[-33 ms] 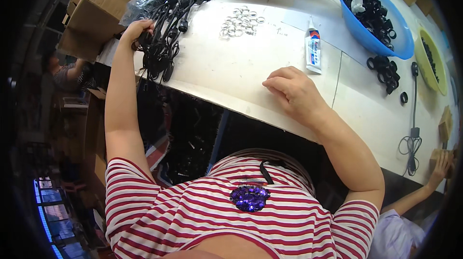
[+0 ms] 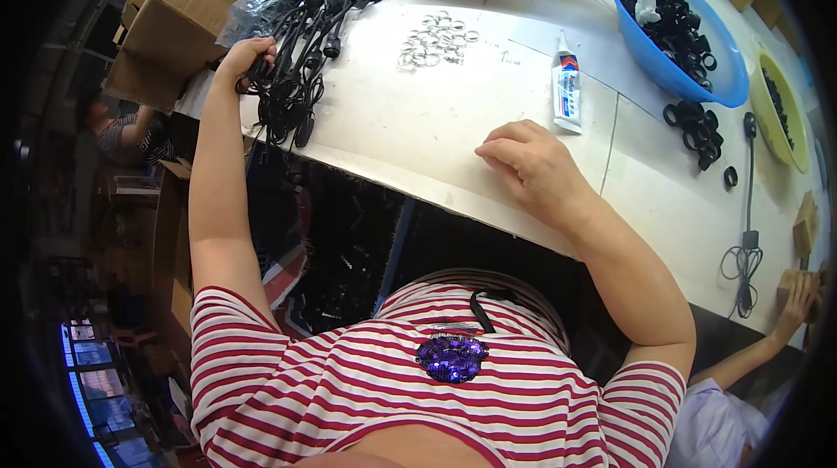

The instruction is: The person assembles small black cylindrical electronic components by inserting clear plastic pieces into them, applying adhesive from a tube, and securing the parts. The person handles multiple units one by one, placing finished items on the table.

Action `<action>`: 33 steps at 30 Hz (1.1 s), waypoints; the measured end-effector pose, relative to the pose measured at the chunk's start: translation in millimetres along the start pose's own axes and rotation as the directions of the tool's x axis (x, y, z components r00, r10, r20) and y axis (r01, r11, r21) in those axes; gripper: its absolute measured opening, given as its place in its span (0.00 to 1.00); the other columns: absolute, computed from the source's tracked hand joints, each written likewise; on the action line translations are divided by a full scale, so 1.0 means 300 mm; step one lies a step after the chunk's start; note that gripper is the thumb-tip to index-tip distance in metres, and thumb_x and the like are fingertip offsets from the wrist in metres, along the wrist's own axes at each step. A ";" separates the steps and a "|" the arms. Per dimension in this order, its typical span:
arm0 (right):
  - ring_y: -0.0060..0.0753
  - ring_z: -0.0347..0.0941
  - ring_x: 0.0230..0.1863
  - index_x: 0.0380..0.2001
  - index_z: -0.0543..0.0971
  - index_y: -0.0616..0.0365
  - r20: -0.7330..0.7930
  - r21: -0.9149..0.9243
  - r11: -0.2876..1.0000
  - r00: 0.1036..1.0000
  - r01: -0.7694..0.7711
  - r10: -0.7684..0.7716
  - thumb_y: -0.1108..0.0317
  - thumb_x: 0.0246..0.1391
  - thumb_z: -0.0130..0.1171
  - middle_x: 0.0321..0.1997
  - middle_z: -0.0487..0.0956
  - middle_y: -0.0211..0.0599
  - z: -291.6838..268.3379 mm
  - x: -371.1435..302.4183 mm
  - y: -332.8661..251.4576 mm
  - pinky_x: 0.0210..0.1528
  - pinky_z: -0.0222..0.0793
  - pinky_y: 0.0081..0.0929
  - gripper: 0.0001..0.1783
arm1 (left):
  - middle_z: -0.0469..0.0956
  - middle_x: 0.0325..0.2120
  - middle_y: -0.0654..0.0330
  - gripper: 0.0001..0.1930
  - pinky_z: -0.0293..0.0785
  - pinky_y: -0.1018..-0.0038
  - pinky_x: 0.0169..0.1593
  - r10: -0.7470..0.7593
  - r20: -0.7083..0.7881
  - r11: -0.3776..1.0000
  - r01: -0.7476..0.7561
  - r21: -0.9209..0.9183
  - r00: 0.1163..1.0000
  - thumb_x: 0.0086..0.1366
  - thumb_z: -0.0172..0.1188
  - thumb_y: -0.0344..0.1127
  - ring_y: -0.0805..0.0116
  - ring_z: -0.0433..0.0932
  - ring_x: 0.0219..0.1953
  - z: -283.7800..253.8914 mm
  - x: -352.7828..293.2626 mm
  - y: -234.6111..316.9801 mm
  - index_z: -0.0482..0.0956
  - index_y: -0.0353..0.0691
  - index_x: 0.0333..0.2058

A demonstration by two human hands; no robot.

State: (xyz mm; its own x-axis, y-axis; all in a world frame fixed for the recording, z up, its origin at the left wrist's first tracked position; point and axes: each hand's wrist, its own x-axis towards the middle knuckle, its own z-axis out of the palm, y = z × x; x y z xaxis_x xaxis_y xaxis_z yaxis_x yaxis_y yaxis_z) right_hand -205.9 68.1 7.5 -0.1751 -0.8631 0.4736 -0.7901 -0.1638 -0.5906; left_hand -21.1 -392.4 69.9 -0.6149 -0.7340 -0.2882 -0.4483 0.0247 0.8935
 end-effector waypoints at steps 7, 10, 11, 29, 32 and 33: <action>0.39 0.71 0.36 0.30 0.77 0.60 0.023 0.009 0.998 0.997 -0.068 0.068 0.78 0.44 0.55 0.33 0.75 0.39 -0.008 0.003 -0.014 0.38 0.68 0.28 0.07 | 0.70 0.19 0.65 0.14 0.67 0.84 0.26 0.472 -0.130 0.764 -0.478 -0.434 0.872 0.63 0.51 0.35 0.78 0.68 0.19 0.057 -0.229 -0.002 0.71 0.30 0.43; 0.39 0.71 0.36 0.31 0.77 0.61 0.035 0.013 0.995 0.995 -0.094 0.094 0.78 0.46 0.55 0.34 0.75 0.39 -0.002 0.003 -0.014 0.38 0.68 0.27 0.07 | 0.72 0.22 0.63 0.14 0.70 0.80 0.30 0.590 -0.241 0.628 -0.625 -0.464 0.771 0.63 0.51 0.35 0.74 0.72 0.23 0.072 -0.281 -0.031 0.69 0.32 0.44; 0.39 0.71 0.36 0.31 0.77 0.61 0.041 0.015 0.993 0.992 -0.116 0.115 0.78 0.46 0.55 0.34 0.75 0.39 -0.001 0.002 -0.014 0.38 0.68 0.27 0.07 | 0.73 0.23 0.62 0.14 0.70 0.80 0.29 0.535 -0.202 0.707 -0.566 -0.425 0.820 0.62 0.52 0.35 0.74 0.72 0.23 0.071 -0.291 -0.034 0.70 0.32 0.42; 0.32 0.73 0.34 0.32 0.78 0.62 0.091 -0.048 0.999 0.996 -0.013 0.018 0.75 0.49 0.55 0.33 0.75 0.38 0.049 0.091 -0.096 0.36 0.69 0.22 0.06 | 0.74 0.25 0.65 0.14 0.71 0.84 0.28 0.387 -0.012 0.845 -0.359 -0.395 0.922 0.59 0.58 0.41 0.79 0.73 0.23 0.143 -0.387 -0.051 0.74 0.37 0.39; 0.30 0.73 0.35 0.42 0.75 0.58 0.175 0.103 0.984 0.976 -0.149 0.129 0.70 0.51 0.55 0.38 0.74 0.40 0.105 0.195 -0.137 0.39 0.68 0.24 0.14 | 0.76 0.26 0.64 0.14 0.70 0.85 0.29 0.347 0.060 0.885 -0.306 -0.350 0.936 0.60 0.56 0.40 0.79 0.73 0.25 0.191 -0.355 -0.076 0.75 0.35 0.38; 0.30 0.72 0.36 0.46 0.72 0.56 0.163 0.159 0.972 0.976 -0.171 0.145 0.69 0.51 0.54 0.40 0.73 0.41 0.140 0.225 -0.159 0.40 0.68 0.24 0.17 | 0.76 0.26 0.62 0.14 0.70 0.83 0.30 0.329 0.039 0.913 -0.308 -0.268 0.943 0.60 0.56 0.40 0.78 0.73 0.25 0.236 -0.353 -0.074 0.75 0.34 0.38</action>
State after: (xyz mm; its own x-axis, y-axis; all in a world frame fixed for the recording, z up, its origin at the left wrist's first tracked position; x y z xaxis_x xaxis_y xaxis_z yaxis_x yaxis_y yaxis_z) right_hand -155.6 -2.5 40.3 -0.1895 -0.9439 0.2704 -0.6450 -0.0880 -0.7591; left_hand 8.2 -267.1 56.1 -0.7528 -0.6582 0.0090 -0.0464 0.0666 0.9967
